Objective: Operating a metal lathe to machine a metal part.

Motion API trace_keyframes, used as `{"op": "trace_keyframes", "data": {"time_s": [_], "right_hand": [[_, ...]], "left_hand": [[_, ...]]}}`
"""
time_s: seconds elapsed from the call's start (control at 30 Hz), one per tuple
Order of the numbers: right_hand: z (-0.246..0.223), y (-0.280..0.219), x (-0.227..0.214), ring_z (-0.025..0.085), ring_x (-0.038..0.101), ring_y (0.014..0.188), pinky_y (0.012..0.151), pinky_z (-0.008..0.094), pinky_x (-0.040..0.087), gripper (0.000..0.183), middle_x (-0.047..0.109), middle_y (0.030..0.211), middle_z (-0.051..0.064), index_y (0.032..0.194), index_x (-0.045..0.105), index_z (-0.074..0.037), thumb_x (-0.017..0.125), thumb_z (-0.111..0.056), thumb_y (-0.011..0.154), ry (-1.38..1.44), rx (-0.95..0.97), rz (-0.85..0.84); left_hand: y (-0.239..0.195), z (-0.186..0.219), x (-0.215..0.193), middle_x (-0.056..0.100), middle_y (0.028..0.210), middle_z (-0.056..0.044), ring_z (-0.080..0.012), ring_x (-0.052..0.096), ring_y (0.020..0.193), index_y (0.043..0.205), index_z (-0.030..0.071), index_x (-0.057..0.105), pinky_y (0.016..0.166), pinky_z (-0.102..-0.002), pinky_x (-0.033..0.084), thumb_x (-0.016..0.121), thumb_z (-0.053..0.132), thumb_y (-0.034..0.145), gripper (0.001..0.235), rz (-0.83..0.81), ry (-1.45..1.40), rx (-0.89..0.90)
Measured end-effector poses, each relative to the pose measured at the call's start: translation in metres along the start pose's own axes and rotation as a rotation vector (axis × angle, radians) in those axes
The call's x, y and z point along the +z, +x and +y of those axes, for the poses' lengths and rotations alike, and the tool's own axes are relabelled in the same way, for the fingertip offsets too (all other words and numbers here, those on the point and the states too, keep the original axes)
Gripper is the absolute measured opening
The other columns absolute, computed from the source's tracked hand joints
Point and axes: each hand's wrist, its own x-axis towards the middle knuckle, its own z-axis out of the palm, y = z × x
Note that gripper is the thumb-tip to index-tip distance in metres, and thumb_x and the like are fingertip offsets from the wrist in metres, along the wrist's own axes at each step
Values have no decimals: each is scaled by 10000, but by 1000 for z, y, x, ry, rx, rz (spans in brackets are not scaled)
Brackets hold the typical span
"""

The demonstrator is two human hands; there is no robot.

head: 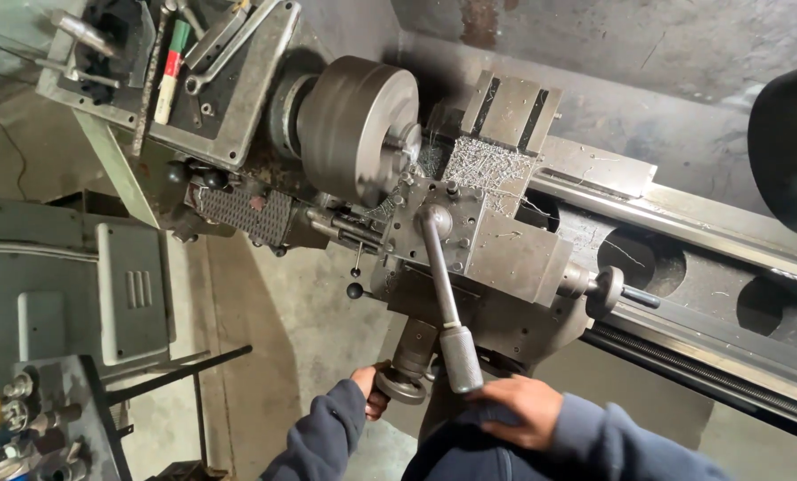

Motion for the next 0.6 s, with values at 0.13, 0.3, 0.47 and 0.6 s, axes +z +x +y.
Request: {"op": "trace_keyframes", "data": {"time_s": [0.13,0.3,0.47,0.6], "right_hand": [[64,-50,38,240,761,988,879,367,588,390,792,1049,85,1231,678,-117,743,-289,886,254,300,139],[222,-76,142,228,733,989,890,366,593,520,748,1098,115,1240,600,-71,834,-308,840,496,663,472],[314,-48,189,247,641,1106,927,391,544,799,623,1328,126,1472,410,-94,829,-230,805,1004,566,706],[290,-18,192,262,626,1173,972,447,512,761,610,1370,131,1464,460,-48,780,-176,785,1383,428,707]], "left_hand": [[44,-6,-21,308,462,18,-141,241,324,690,186,512,320,-300,147,507,593,1008,517,-58,-78,80],[84,-49,-17,470,625,-43,-185,417,470,1036,92,536,474,-337,304,421,519,1088,445,-706,-254,-38],[134,-70,8,632,787,-105,-231,593,617,1382,-1,559,627,-376,462,335,445,1168,543,-1329,-432,-154],[155,-69,-6,659,957,-176,-301,651,734,1458,26,498,675,-446,538,327,504,1153,592,-1401,-424,-202]]}}
